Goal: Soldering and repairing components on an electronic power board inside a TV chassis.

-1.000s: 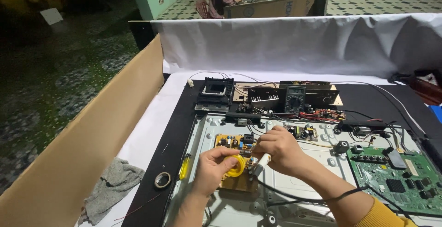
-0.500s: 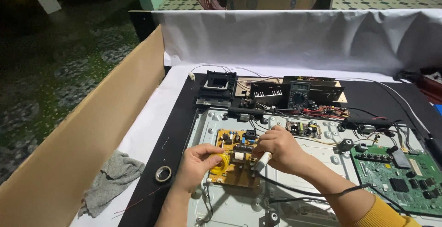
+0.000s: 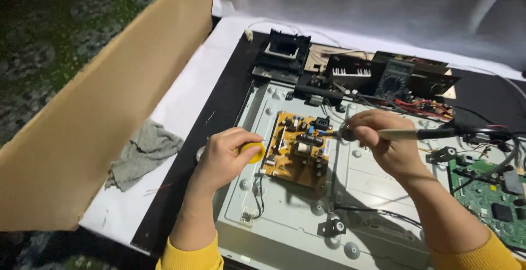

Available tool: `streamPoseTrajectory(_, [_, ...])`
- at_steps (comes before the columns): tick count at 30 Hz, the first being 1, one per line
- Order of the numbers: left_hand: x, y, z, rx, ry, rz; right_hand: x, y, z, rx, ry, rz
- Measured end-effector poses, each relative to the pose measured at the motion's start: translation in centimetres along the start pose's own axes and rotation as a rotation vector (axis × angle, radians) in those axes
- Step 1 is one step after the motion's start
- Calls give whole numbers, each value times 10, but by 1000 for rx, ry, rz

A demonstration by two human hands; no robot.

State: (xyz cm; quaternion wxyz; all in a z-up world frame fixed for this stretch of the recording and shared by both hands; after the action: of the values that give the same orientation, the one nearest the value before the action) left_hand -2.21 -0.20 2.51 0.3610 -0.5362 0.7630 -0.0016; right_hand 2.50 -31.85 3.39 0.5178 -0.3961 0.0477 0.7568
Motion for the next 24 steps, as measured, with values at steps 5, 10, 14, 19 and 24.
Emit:
streamPoseTrajectory(5, [15,5,1,73,-9,23,27,-4,6,-52,-114,81])
streamPoseTrajectory(10, [25,7,6,149,-53,10,48,0,24,-81,-137,123])
streamPoseTrajectory(14, [39,5,11,171,-127,29,61,7,14,86,-69,121])
streamPoseTrajectory(19, [47,1,11,169,-186,36,78,10,8,220,-12,196])
streamPoseTrajectory(24, [50,0,18,151,-173,18,83,13,8,-27,117,148])
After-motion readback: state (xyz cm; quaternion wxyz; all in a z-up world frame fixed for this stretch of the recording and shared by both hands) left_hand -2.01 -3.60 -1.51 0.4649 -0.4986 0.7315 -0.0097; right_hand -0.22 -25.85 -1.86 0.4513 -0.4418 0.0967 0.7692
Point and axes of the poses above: each hand's wrist, its own y-axis away from the middle knuckle, its own x-axis out of the palm, z = x × y, the point moved 7 cm from there along -y, towards the middle knuckle, and after that the axes turned 14 degrees about z, right-handed, at the moved point
